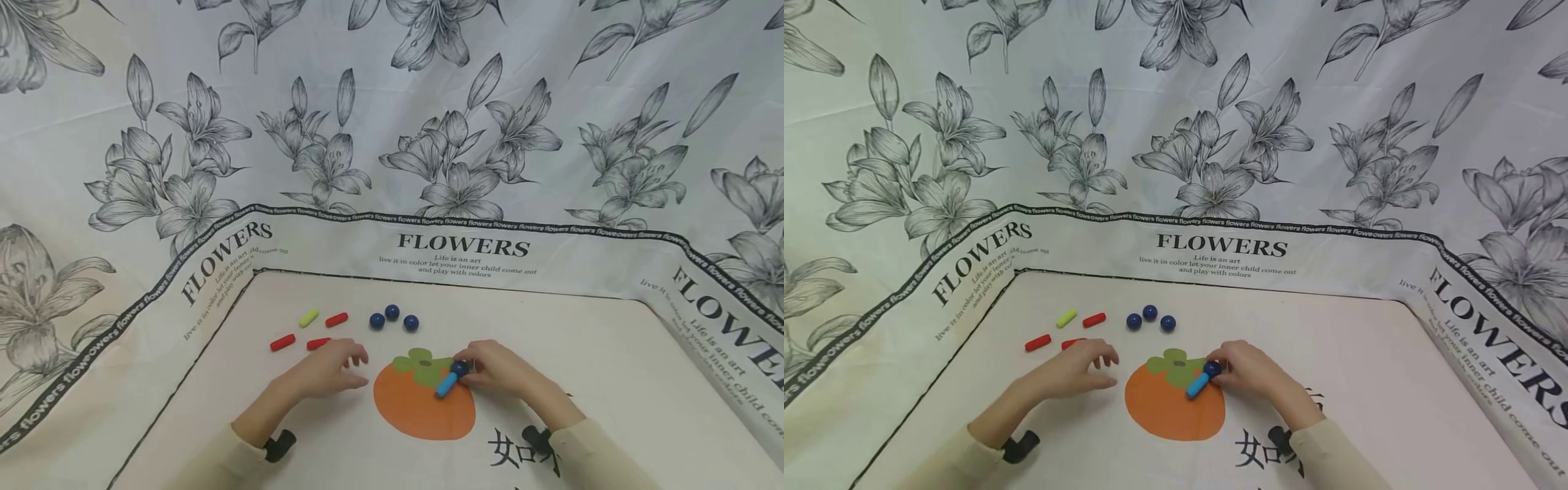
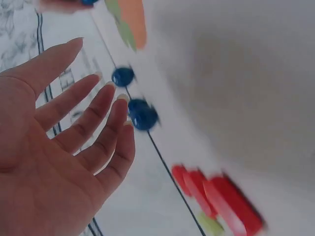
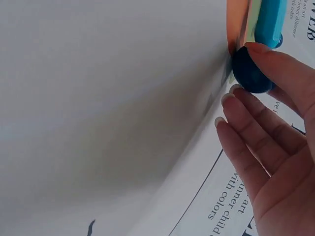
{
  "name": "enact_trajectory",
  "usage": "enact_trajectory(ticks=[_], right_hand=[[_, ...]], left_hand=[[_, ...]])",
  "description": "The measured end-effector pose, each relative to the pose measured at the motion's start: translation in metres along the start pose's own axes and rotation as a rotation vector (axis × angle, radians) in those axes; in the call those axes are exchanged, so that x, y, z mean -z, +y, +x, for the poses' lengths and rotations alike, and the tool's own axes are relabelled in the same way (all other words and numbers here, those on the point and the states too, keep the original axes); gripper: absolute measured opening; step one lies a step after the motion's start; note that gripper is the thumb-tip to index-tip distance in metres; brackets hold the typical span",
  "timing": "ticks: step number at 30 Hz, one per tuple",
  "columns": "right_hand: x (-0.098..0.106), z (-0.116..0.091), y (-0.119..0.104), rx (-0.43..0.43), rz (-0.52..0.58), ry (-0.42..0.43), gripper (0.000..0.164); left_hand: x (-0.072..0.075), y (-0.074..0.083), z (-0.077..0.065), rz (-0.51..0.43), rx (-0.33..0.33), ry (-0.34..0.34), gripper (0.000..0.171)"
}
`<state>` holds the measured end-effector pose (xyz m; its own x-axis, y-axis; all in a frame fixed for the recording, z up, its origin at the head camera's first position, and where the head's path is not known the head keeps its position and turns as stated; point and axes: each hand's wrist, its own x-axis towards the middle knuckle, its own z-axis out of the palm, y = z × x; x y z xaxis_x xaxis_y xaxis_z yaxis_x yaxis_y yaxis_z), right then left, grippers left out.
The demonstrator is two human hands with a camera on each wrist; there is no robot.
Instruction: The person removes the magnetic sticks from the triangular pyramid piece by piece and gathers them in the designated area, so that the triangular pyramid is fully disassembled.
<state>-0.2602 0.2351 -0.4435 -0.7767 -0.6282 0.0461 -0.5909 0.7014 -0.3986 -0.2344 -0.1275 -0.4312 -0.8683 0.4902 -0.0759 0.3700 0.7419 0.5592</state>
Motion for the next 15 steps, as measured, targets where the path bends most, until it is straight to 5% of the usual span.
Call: enact_trajectory(ticks=[10, 15], right_hand=[[-0.005, 0.005, -0.003, -0.074, 0.042, 0.021, 0.018], [-0.006, 0.004, -0.001, -0.100, 0.043, 0.038, 0.017]], left_hand=[[-0.048, 0.046, 0.055, -0.053, -0.104, -0.073, 0.047], [-0.063, 0.061, 0.073, -0.120, -0.136, -0.084, 0.032]])
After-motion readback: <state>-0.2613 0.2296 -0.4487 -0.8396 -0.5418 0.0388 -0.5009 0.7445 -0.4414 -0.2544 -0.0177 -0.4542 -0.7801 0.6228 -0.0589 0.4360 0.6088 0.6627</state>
